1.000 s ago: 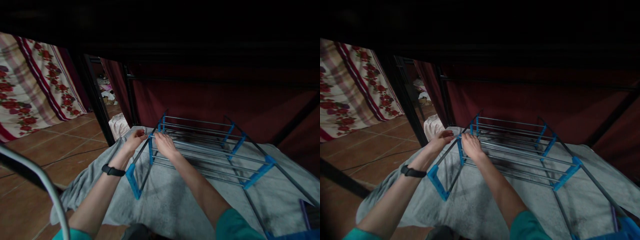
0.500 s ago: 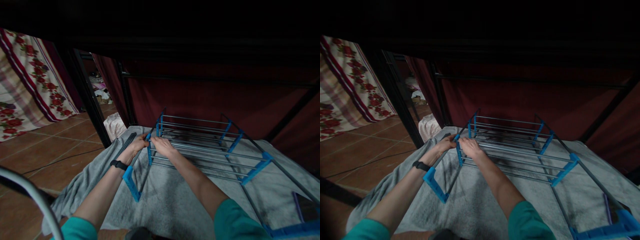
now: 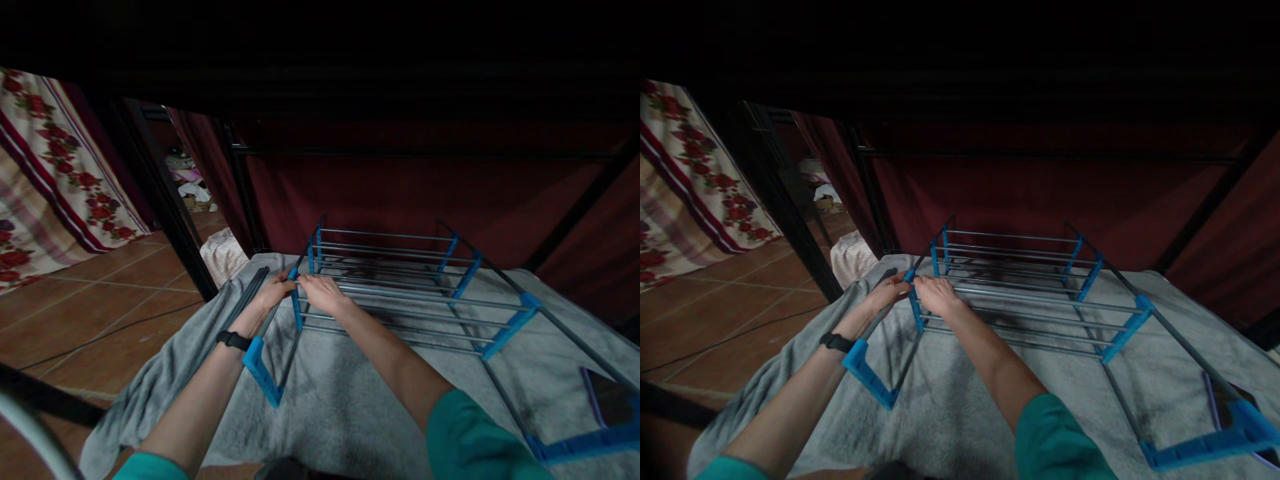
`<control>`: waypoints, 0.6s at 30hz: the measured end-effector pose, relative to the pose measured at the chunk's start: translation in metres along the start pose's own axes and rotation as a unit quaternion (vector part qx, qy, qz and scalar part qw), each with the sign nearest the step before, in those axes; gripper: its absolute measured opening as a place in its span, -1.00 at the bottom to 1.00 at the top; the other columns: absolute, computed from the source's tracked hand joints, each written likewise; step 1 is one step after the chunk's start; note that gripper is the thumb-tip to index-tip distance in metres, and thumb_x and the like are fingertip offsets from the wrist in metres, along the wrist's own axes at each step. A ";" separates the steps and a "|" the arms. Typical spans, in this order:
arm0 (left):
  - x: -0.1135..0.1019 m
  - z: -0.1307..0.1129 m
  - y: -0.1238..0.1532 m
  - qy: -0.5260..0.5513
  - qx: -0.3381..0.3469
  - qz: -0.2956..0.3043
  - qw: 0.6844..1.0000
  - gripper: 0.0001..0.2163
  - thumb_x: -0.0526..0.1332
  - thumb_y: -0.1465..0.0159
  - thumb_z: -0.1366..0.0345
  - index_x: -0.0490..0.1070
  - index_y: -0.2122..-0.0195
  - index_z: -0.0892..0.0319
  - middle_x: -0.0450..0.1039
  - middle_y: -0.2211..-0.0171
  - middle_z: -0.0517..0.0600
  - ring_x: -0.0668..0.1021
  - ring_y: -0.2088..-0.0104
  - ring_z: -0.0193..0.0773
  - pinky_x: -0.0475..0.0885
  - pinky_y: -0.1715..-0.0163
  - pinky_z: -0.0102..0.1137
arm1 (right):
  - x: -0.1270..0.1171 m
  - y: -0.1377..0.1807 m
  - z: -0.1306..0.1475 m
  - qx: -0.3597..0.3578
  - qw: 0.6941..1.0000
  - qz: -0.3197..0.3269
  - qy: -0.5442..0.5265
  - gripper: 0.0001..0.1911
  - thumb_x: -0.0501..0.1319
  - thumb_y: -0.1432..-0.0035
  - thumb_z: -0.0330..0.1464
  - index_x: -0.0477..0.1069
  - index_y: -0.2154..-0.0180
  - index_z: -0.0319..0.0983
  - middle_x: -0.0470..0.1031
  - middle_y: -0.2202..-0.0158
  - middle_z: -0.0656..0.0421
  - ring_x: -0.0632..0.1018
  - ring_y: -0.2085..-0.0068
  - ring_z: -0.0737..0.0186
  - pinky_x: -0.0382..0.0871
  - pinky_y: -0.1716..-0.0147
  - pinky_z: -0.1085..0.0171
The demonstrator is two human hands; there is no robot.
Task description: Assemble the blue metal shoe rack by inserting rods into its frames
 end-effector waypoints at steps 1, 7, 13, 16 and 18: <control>-0.002 0.002 -0.001 -0.001 -0.002 -0.014 1.000 -0.69 0.33 0.01 0.22 0.50 0.20 0.08 0.52 0.27 0.03 0.52 0.23 -0.18 0.44 0.22 -0.35 | 0.000 -0.001 0.000 0.002 1.000 0.003 -0.003 -0.61 -0.16 -0.30 -0.51 0.29 -0.03 -0.22 0.51 0.00 0.01 0.55 0.00 0.11 0.39 0.08 0.16; -0.008 0.010 -0.006 -0.006 -0.013 -0.068 0.998 -0.59 0.21 -0.13 -0.03 0.45 0.14 0.18 0.50 0.13 0.09 0.50 0.04 -0.07 0.45 0.13 -0.25 | -0.002 -0.005 0.000 0.006 1.000 0.020 -0.013 -0.66 -0.14 -0.35 -0.38 0.33 0.00 -0.21 0.52 -0.01 0.01 0.55 0.00 0.10 0.38 0.06 0.18; -0.005 0.005 -0.002 -0.012 -0.020 -0.060 0.998 -0.64 0.27 -0.10 0.00 0.46 0.21 0.16 0.50 0.13 0.08 0.51 0.05 -0.08 0.44 0.09 -0.27 | -0.002 0.009 -0.004 0.029 0.998 -0.048 0.007 -0.66 -0.12 -0.38 -0.30 0.33 0.01 -0.25 0.54 0.06 -0.01 0.56 0.04 0.10 0.38 0.05 0.14; -0.004 0.005 -0.002 -0.012 -0.021 -0.056 0.998 -0.65 0.30 -0.07 -0.02 0.47 0.25 0.13 0.50 0.14 0.11 0.50 0.03 -0.06 0.43 0.07 -0.26 | 0.001 0.017 -0.012 0.032 0.997 -0.065 0.026 -0.68 -0.10 -0.38 -0.31 0.36 0.07 -0.27 0.55 0.10 0.00 0.56 0.05 0.12 0.38 0.04 0.14; -0.005 0.005 -0.003 -0.018 -0.026 -0.057 0.998 -0.67 0.32 -0.05 -0.03 0.47 0.28 0.09 0.51 0.14 0.12 0.47 -0.03 -0.01 0.43 0.06 -0.24 | 0.003 0.018 -0.015 0.015 0.998 -0.060 0.027 -0.69 -0.09 -0.38 -0.31 0.37 0.09 -0.28 0.55 0.10 0.01 0.56 0.05 0.13 0.39 0.05 0.15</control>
Point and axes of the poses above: each hand's wrist, its own y-axis away from the middle knuckle, its own x-axis out of the palm, z = x × y, the point moved 6 cm from there along -y, towards the middle knuckle
